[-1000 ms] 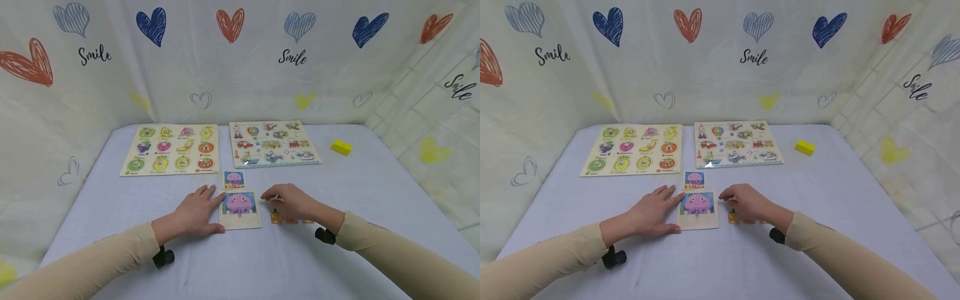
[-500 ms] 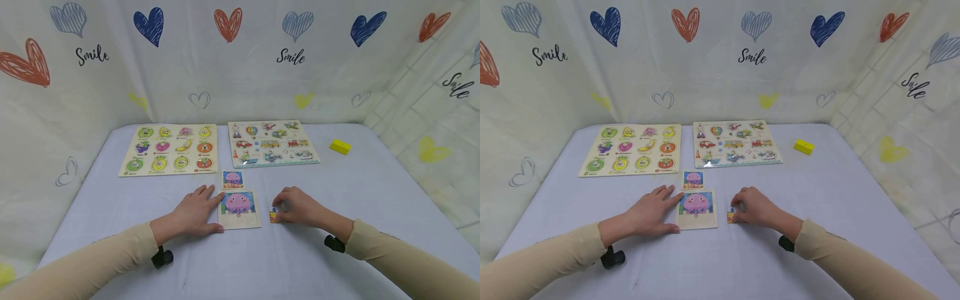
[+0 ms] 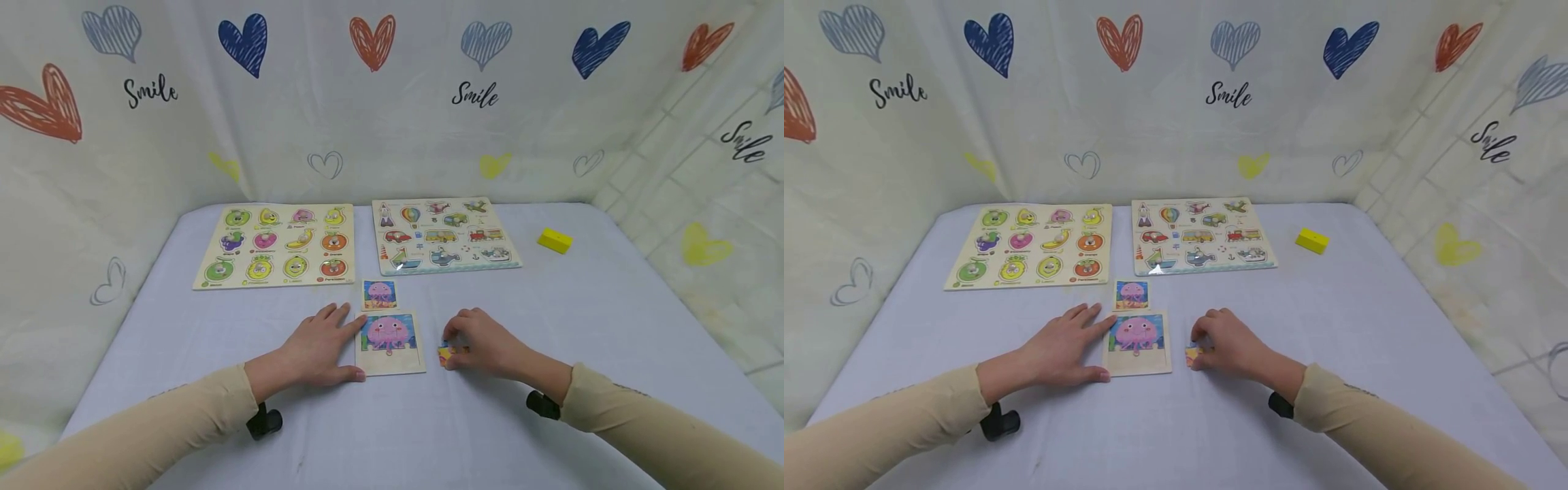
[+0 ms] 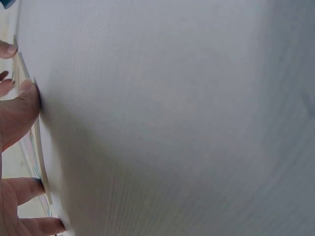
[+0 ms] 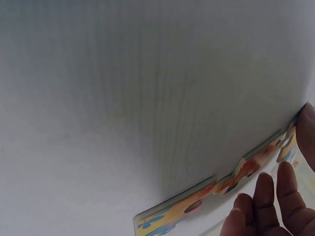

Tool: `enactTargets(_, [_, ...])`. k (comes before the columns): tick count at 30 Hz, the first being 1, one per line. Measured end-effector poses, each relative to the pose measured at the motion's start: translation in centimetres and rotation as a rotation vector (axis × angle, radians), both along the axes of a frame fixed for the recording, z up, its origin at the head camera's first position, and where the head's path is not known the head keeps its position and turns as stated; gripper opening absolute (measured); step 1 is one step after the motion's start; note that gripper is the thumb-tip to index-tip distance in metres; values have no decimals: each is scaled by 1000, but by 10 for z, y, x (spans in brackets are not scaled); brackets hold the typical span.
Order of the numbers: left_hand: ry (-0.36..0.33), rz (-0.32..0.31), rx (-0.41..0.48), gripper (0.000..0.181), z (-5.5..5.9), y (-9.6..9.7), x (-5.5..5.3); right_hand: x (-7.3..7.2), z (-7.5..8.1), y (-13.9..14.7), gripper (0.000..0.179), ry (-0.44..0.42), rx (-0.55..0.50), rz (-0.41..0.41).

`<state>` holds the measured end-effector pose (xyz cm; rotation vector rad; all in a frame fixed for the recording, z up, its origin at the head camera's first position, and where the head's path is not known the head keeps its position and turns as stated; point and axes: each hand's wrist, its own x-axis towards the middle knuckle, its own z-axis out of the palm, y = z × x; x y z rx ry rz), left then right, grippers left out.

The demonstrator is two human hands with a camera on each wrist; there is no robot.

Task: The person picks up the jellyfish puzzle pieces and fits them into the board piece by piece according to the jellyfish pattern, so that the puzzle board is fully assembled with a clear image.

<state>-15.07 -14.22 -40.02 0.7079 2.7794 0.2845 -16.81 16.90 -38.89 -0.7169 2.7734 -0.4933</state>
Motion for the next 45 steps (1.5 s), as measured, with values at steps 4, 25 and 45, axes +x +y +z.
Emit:
enactTargets(4, [3,-1,1,92,0,-1,0,1,0,-2,32,-30,-48,-5])
enactTargets(25, [-2,1,2,93,-1,-2,0,-6,10,-30,14,-331,-308,-128])
enactTargets(45, [13,-2,8,92,-1,-2,-1,-2,2,-102,15,-414,-300,-181])
